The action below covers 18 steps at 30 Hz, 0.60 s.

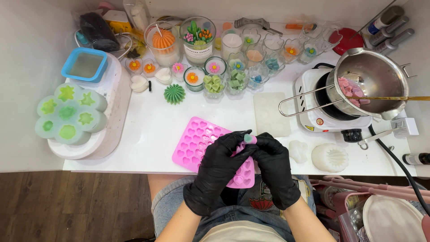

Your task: The recorder is removing small heart-shaped and flower-shaped wax pieces from silicone molds.

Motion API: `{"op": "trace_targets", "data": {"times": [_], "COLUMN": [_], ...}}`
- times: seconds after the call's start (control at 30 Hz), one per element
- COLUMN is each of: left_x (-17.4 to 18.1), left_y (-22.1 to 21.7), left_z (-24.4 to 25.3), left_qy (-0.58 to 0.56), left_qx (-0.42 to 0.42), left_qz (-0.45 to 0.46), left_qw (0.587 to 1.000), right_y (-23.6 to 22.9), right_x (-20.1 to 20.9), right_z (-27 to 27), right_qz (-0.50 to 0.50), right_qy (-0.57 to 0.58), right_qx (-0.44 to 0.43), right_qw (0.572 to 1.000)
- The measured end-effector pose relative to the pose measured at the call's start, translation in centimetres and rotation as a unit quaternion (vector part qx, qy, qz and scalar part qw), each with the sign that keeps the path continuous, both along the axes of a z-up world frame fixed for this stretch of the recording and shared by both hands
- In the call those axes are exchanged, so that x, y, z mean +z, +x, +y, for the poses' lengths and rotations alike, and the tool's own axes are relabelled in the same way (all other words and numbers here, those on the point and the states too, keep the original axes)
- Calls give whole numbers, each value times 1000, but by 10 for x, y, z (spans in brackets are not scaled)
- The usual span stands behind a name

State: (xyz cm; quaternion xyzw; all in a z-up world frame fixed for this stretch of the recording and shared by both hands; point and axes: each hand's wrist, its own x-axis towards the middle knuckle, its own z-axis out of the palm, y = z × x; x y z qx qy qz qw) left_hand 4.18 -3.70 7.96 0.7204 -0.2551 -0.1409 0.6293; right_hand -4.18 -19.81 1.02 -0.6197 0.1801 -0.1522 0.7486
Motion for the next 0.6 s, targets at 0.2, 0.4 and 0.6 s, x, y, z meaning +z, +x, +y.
{"op": "trace_targets", "data": {"times": [0.2, 0.4, 0.6], "left_x": [22, 10, 13], "left_y": [5, 10, 20], "left_z": [-6, -4, -7], "left_qy": [-1, 9, -23], "left_qx": [8, -20, -56], "left_qz": [72, 63, 146], "left_qw": [997, 998, 987], "right_y": [2, 2, 1], "right_x": [-1, -9, -16], "right_z": [1, 0, -4], "right_qz": [4, -8, 14], "right_qy": [5, 17, 28], "right_qx": [4, 7, -11], "right_qw": [1000, 1000, 999]}}
